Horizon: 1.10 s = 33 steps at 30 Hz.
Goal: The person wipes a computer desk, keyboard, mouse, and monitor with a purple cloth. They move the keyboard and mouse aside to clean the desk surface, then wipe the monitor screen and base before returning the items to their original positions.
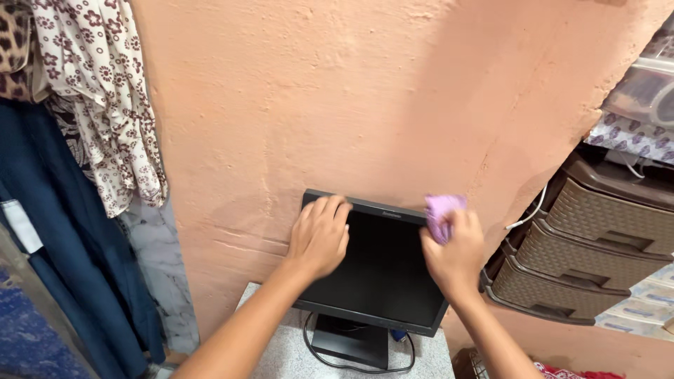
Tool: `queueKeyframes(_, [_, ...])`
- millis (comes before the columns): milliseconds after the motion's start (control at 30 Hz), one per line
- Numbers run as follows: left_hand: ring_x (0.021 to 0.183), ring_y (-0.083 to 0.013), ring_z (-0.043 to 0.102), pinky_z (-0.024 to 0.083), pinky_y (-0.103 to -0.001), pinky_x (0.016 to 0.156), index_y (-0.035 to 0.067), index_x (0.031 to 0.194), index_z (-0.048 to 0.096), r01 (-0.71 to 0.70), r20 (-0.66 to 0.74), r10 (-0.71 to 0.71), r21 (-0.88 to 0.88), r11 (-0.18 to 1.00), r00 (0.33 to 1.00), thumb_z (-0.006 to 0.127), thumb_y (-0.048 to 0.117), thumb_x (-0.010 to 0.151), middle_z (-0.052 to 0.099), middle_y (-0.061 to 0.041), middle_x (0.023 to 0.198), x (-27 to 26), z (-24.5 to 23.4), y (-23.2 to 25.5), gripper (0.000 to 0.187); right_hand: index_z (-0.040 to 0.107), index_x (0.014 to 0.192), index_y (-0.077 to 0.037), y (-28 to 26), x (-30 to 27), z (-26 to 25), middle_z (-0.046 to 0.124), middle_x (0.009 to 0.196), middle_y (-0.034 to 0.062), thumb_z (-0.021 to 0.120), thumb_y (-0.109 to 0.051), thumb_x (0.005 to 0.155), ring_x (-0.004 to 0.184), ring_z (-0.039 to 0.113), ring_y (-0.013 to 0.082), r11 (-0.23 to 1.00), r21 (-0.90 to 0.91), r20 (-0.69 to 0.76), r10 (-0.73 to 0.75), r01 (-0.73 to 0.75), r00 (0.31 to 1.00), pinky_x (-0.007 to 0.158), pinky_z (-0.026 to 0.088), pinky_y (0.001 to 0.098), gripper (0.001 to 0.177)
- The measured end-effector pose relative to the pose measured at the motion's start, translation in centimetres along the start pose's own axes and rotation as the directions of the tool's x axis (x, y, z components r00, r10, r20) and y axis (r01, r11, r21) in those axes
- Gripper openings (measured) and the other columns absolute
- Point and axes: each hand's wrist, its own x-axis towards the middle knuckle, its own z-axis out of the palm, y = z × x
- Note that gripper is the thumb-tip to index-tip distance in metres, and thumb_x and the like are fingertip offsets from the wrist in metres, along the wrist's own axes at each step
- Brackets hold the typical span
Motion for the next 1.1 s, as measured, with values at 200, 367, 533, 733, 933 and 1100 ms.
queueKeyframes(200, [0.15, -0.0304, 0.014, 0.001, -0.059, 0.122, 0.022, 0.161, 0.032, 0.005, 0.374, -0.094, 0.234, 0.972, 0.923, 0.061, 0.037, 0.088, 0.024, 0.001, 0.166, 2.7, 3.8, -2.7, 0.08, 0.044, 0.139, 0.0, -0.6, 0.6, 8.4, 0.048, 0.14, 0.0221, 0.067, -0.035, 0.083, 0.136, 0.044, 0.0426, 0.887, -0.289, 0.341, -0.256, 0.36, 0.904, 0.116, 0.02, 0.0664, 0.071])
queueKeyframes(367, [0.159, -0.0281, 0.006, 0.0, -0.059, 0.126, 0.02, 0.155, 0.03, -0.012, 0.496, -0.166, 0.337, 0.942, 0.852, 0.059, 0.029, 0.094, 0.016, 0.002, 0.172, 1.9, 5.3, -4.5, 0.068, 0.035, 0.152, 0.002, -3.5, -0.7, 13.6, 0.042, 0.154, 0.0248, 0.051, -0.044, 0.098, 0.147, 0.034, 0.0387, 0.873, -0.095, 0.371, -0.414, 0.478, 0.831, 0.12, 0.019, 0.0588, 0.073])
queueKeyframes(533, [0.157, -0.0271, 0.006, 0.0, -0.06, 0.124, 0.032, 0.161, 0.015, 0.121, 0.453, -0.191, 0.178, 0.977, 0.871, 0.062, 0.02, 0.087, 0.014, 0.006, 0.169, 1.5, 4.1, -4.6, 0.089, 0.052, 0.142, -0.011, 0.5, 1.4, 8.3, 0.053, 0.143, 0.0162, 0.045, -0.041, 0.102, 0.132, 0.05, 0.0407, 0.951, -0.103, 0.446, -0.218, 0.291, 0.868, 0.11, 0.038, 0.0514, 0.05])
queueKeyframes(733, [0.156, -0.0282, 0.006, 0.0, -0.059, 0.125, 0.032, 0.162, 0.014, 0.019, 0.461, -0.112, 0.202, 0.979, 0.88, 0.063, 0.016, 0.082, 0.015, 0.004, 0.168, 2.4, 4.9, -3.0, 0.095, 0.053, 0.139, -0.007, 10.4, 2.3, 1.8, 0.056, 0.137, 0.0174, 0.054, -0.037, 0.1, 0.127, 0.054, 0.0381, 0.879, -0.312, 0.24, -0.295, 0.361, 0.925, 0.11, 0.04, 0.0504, 0.049])
queueKeyframes(933, [0.154, -0.0329, 0.007, 0.002, -0.061, 0.123, 0.028, 0.16, 0.014, 0.038, 0.409, -0.131, 0.228, 0.973, 0.903, 0.066, 0.021, 0.079, 0.017, -0.002, 0.165, 2.0, 5.1, -3.4, 0.096, 0.03, 0.157, 0.003, 16.4, -1.9, 7.1, 0.043, 0.148, 0.0328, 0.052, -0.016, 0.104, 0.136, 0.045, 0.0458, 0.981, 0.178, -0.096, -0.062, 0.078, 0.993, 0.113, 0.036, 0.0504, 0.061])
queueKeyframes(1100, [0.154, -0.0333, 0.009, 0.004, -0.061, 0.123, 0.029, 0.161, 0.015, 0.006, 0.401, -0.104, 0.238, 0.971, 0.91, 0.066, 0.02, 0.08, 0.017, -0.001, 0.166, 1.4, 4.8, -4.4, 0.096, 0.037, 0.15, -0.001, 19.4, -11.5, 12.4, 0.052, 0.135, 0.0275, 0.055, -0.014, 0.1, 0.125, 0.053, 0.0453, 0.916, 0.139, 0.07, 0.371, -0.377, 0.926, 0.104, 0.042, 0.0515, 0.054])
